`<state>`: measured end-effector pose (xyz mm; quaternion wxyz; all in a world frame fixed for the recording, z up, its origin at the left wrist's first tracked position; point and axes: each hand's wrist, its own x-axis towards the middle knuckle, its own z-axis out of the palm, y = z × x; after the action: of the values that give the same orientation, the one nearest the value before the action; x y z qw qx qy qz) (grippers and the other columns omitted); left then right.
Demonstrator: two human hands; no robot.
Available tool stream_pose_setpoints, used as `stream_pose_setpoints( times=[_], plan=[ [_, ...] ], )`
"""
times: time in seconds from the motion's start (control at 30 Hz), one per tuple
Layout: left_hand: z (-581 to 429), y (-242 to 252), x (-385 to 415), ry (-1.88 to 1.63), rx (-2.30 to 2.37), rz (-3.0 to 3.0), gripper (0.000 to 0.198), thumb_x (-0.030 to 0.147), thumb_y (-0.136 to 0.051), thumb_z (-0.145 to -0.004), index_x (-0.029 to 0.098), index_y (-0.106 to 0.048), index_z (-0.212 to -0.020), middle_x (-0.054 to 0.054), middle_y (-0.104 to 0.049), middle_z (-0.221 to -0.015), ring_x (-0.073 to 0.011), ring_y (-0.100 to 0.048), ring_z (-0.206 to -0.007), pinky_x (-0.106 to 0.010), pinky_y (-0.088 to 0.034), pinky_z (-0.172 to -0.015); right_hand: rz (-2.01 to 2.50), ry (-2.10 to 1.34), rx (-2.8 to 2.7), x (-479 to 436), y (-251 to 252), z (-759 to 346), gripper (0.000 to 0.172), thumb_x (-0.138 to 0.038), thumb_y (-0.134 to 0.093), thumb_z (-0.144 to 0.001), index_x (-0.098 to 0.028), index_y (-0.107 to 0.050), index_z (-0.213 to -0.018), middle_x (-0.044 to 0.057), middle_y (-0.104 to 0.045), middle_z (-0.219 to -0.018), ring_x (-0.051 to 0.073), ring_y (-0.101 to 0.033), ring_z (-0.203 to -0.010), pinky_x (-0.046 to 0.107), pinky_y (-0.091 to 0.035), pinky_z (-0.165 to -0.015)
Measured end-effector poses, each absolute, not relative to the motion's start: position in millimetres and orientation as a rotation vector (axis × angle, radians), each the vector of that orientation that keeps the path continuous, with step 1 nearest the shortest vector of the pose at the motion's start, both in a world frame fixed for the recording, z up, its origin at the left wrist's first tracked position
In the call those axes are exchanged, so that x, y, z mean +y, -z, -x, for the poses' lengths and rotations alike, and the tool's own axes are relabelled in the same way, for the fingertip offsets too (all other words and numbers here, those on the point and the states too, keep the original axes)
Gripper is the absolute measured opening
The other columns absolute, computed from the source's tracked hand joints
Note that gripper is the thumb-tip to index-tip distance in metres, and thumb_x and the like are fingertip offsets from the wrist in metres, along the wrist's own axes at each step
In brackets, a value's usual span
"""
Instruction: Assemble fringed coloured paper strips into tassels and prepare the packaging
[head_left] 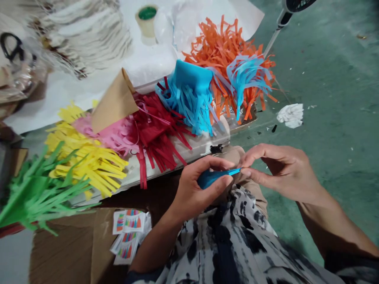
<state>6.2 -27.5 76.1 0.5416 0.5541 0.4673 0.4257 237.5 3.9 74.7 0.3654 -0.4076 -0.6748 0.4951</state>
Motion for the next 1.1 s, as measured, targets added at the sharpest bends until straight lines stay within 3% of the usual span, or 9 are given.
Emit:
stream_pose_setpoints(
  times=[0.17,0.37,0.6,0.73,0.87,0.97,1.03,1.1],
  plan=[
    [-11.7,-73.8,-28.7,-1.077,1.198,-1.381,0.017,0.019,-0.078,-0.090,0.022,-0.074,-0.106,-0.002,-0.077,-0.093,-0.0150,-0.073,-0.085,-0.026,-0.060,-0.081,1.077,-1.262,-1.806,5.7,-77.1,-236.8,0.014,-0.024,-0.083,-0.088,-0.026,-0.075,-0.099,-0.001,-0.075,-0.089,0.014,-0.068,-0.078,0.027,-0.051,-0.070],
    [-17.0,-68.2,-25.6,-1.109,1.191,-1.408,0.010,0.018,-0.075,-0.091,0.021,-0.072,-0.101,-0.001,-0.075,-0.094,-0.0141,-0.071,-0.086,-0.025,-0.058,-0.082,1.050,-1.149,-1.941,8.5,-80.6,-229.6,0.018,-0.031,-0.082,-0.090,-0.026,-0.073,-0.105,0.000,-0.077,-0.098,0.015,-0.071,-0.086,0.028,-0.053,-0.079],
    [-21.9,-64.5,-21.5,-0.979,1.178,-1.689,0.007,0.025,-0.066,-0.100,0.020,-0.071,-0.102,-0.003,-0.076,-0.093,-0.0158,-0.071,-0.084,-0.027,-0.054,-0.079,1.098,-1.068,-1.951,8.2,-73.9,-232.9,0.007,-0.030,-0.071,-0.099,-0.026,-0.070,-0.094,-0.001,-0.072,-0.085,0.015,-0.065,-0.077,0.028,-0.049,-0.071],
    [-18.9,-62.4,-20.5,-0.797,1.196,-2.006,0.018,0.026,-0.055,-0.105,0.019,-0.068,-0.095,-0.004,-0.073,-0.085,-0.0171,-0.067,-0.078,-0.029,-0.048,-0.075,1.113,-1.083,-2.035,14.0,-78.4,-237.7,0.012,-0.031,-0.067,-0.101,-0.024,-0.067,-0.092,-0.003,-0.069,-0.082,0.013,-0.062,-0.073,0.025,-0.046,-0.066],
    [-6.1,-63.1,-17.9,-0.689,1.189,-1.891,0.025,0.029,-0.051,-0.107,0.020,-0.066,-0.089,-0.001,-0.069,-0.079,-0.0133,-0.062,-0.069,-0.025,-0.044,-0.066,1.224,-1.001,-2.011,21.7,-82.7,-249.6,0.016,-0.035,-0.066,-0.101,-0.024,-0.064,-0.090,-0.002,-0.069,-0.081,0.014,-0.062,-0.071,0.025,-0.047,-0.064],
    [-0.2,-64.5,-13.3,-0.624,1.158,-1.831,0.028,0.030,-0.049,-0.107,0.019,-0.065,-0.087,0.000,-0.067,-0.078,-0.0124,-0.060,-0.068,-0.024,-0.042,-0.065,1.186,-1.004,-2.038,24.4,-85.9,-251.2,0.009,-0.035,-0.066,-0.100,-0.026,-0.066,-0.100,0.001,-0.073,-0.091,0.017,-0.067,-0.078,0.025,-0.048,-0.058],
    [-0.6,-64.5,-9.0,-0.612,1.155,-1.850,0.026,0.029,-0.051,-0.106,0.019,-0.066,-0.088,-0.001,-0.069,-0.080,-0.0133,-0.061,-0.071,-0.024,-0.043,-0.067,1.095,-1.054,-2.119,25.1,-88.1,-246.4,0.016,-0.034,-0.067,-0.099,-0.028,-0.066,-0.114,0.003,-0.075,-0.103,0.018,-0.069,-0.082,0.025,-0.048,-0.055],
    [-3.1,-63.8,-4.2,-0.642,1.155,-1.872,0.024,0.028,-0.054,-0.105,0.019,-0.067,-0.087,-0.002,-0.071,-0.082,-0.0142,-0.063,-0.073,-0.025,-0.044,-0.069,1.023,-1.071,-2.220,27.1,-90.0,-240.0,0.019,-0.032,-0.065,-0.100,-0.028,-0.067,-0.119,0.002,-0.076,-0.103,0.017,-0.069,-0.079,0.025,-0.050,-0.058]
  ],
)
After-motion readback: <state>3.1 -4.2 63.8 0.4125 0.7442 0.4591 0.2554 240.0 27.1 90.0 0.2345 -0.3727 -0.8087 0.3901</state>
